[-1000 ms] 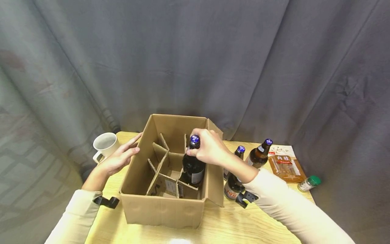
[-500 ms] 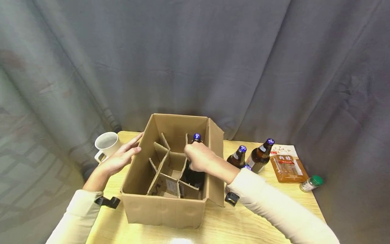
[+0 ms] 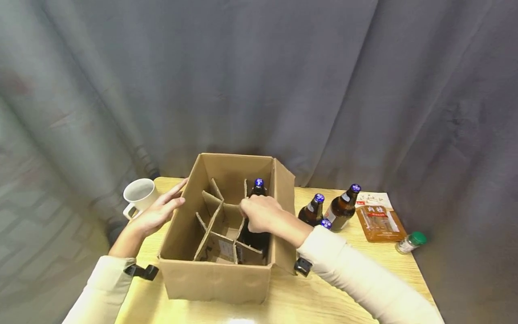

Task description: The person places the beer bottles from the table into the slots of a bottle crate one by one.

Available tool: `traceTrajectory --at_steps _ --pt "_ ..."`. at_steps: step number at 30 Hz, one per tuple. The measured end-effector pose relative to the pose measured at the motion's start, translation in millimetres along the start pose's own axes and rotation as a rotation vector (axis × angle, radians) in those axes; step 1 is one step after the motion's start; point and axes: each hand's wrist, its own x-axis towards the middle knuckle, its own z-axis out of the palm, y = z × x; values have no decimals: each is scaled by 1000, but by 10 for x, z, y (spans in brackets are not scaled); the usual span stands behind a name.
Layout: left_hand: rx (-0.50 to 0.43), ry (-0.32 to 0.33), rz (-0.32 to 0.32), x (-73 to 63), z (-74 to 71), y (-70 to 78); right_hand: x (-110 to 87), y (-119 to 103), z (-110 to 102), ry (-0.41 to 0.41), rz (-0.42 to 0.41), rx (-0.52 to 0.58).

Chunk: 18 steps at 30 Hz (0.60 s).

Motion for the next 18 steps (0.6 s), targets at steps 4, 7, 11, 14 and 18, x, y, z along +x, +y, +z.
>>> traceTrajectory --at_steps 4,7,11,14,18 --pt "-5 20 18 -13 16 -7 -70 19 -39 44 -60 95" --pt "-9 32 24 -12 25 -19 -153 75 -85 118 -150 162" --pt "-8 39 18 -15 30 -38 -327 205 -147 215 -224 210" --pt "0 51 22 -20 32 -38 -510 321 -185 255 -190 251" --pt "4 73 33 -24 37 -32 -812 518 -170 300 -113 343"
